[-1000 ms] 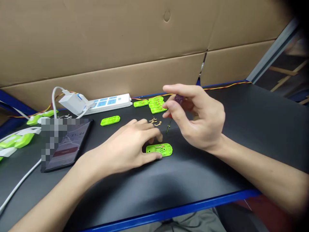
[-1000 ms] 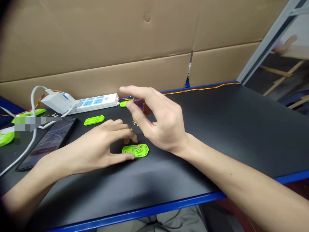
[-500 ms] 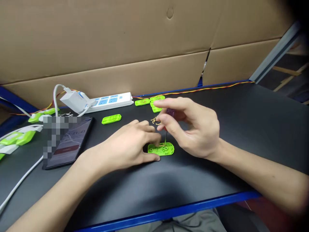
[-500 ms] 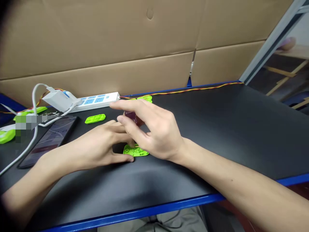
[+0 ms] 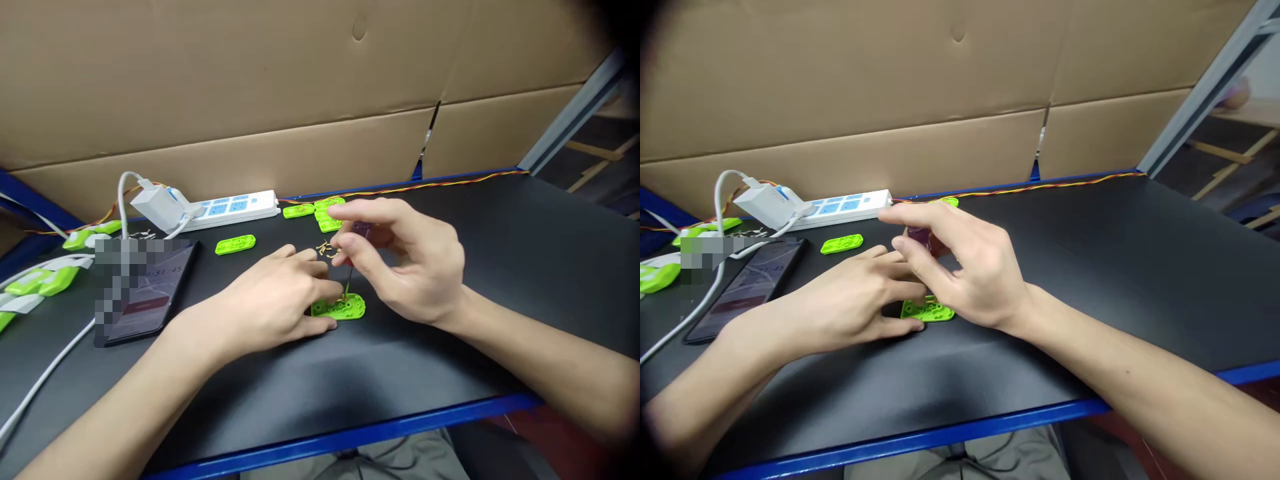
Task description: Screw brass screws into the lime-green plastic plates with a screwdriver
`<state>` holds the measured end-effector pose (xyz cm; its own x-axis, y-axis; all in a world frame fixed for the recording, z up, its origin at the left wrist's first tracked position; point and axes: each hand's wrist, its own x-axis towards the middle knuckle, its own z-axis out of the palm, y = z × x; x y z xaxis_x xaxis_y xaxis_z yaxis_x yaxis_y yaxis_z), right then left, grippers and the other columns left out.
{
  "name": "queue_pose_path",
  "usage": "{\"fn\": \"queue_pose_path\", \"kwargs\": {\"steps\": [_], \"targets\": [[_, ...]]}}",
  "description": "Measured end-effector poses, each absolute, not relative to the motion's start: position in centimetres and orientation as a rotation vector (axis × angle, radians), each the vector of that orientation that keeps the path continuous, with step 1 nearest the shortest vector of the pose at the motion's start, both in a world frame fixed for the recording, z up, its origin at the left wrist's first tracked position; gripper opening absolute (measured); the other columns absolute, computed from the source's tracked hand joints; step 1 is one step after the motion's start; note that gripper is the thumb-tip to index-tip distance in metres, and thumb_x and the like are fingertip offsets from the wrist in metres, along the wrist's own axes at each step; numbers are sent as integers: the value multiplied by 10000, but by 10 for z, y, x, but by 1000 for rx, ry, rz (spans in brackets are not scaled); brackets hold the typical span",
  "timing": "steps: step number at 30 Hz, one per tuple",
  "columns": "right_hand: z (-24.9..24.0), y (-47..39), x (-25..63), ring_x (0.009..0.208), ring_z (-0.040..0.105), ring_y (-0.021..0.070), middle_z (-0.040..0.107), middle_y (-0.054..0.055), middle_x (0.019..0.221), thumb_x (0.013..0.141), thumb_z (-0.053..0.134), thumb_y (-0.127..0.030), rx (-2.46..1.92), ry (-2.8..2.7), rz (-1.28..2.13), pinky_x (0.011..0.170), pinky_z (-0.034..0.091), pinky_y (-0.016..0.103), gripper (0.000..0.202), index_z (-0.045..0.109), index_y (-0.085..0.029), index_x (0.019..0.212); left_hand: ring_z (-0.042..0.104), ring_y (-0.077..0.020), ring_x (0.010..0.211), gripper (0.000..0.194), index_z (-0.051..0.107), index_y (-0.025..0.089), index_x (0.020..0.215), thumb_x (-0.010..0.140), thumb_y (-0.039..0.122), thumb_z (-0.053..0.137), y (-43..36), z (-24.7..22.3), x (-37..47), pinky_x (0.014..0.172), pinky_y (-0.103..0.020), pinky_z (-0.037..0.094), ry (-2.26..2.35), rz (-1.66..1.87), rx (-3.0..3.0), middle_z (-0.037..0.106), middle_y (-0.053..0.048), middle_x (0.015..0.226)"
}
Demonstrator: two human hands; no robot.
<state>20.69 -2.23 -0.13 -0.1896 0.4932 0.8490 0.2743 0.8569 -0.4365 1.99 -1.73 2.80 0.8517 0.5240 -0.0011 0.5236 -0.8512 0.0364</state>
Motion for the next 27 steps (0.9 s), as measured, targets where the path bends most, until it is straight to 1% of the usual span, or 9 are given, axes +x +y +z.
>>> {"fn": "queue_pose_path", "kwargs": {"steps": [2, 4, 11, 12, 14, 17, 18, 22, 27], "targets": [[-1, -22, 207, 823, 721, 121, 708, 27, 1153, 893, 589, -155, -582, -1795, 240, 762, 639, 263, 282, 603, -228, 1164, 588, -250, 1037, 210, 700, 265, 997, 893, 414, 593, -18, 28, 21, 936, -403, 423, 835, -83, 3015, 682, -62, 1053], [-1, -22, 207, 850, 722, 125, 708, 27, 1161, 895, 588, -159, -584, -1800, 253, 768, 640, 263, 281, 601, -232, 1166, 579, -250, 1044, 202, 693, 280, 1014, 904, 402, 575, -19, 28, 22, 939, -406, 416, 823, -105, 3034, 679, -54, 1051], [-3, -22, 206, 818, 723, 115, 707, 14, 1171, 888, 601, -158, -562, -1832, 265, 784, 637, 266, 312, 595, -234, 1190, 549, -259, 1112, 233, 681, 277, 1074, 892, 396, 597, -17, 28, 23, 982, -412, 380, 780, -53, 3038, 651, -59, 1136], [-4, -21, 206, 825, 725, 117, 708, 14, 1165, 887, 603, -156, -558, -1829, 278, 782, 637, 265, 314, 596, -234, 1191, 555, -254, 1098, 231, 681, 278, 1068, 889, 401, 602, -17, 27, 22, 972, -404, 379, 782, -44, 3037, 656, -55, 1129], [-5, -18, 207, 810, 726, 118, 718, 9, 1113, 891, 601, -163, -564, -1784, 285, 748, 639, 256, 303, 604, -240, 1183, 570, -245, 1035, 225, 684, 272, 1037, 889, 417, 598, -16, 27, 22, 912, -382, 389, 803, -50, 3043, 672, -50, 1049], [-6, -9, 211, 714, 716, 110, 714, 1, 1001, 911, 582, -192, -594, -1649, 242, 645, 633, 248, 264, 615, -246, 1167, 573, -231, 926, 239, 684, 253, 969, 889, 457, 590, -14, 25, 20, 796, -345, 382, 851, -75, 3044, 662, -37, 894], [-6, -6, 212, 711, 714, 111, 708, 1, 979, 913, 579, -189, -616, -1603, 209, 640, 631, 251, 251, 623, -240, 1155, 569, -226, 908, 245, 680, 248, 961, 886, 465, 593, -13, 24, 20, 777, -336, 375, 863, -70, 3038, 655, -32, 875], [-8, 9, 219, 823, 724, 141, 679, -2, 988, 916, 585, -235, -716, -1542, 135, 700, 636, 277, 222, 625, -266, 1132, 557, -204, 893, 268, 661, 236, 933, 850, 490, 642, -9, 22, 16, 769, -315, 366, 890, -3, 2967, 644, -18, 890], [-14, 17, 221, 775, 720, 131, 689, -12, 930, 910, 596, -251, -720, -1588, 221, 740, 633, 295, 207, 613, -249, 1116, 551, -186, 848, 356, 634, 219, 894, 810, 564, 654, -5, 25, 12, 746, -295, 390, 968, 104, 2817, 639, -1, 868]]}}
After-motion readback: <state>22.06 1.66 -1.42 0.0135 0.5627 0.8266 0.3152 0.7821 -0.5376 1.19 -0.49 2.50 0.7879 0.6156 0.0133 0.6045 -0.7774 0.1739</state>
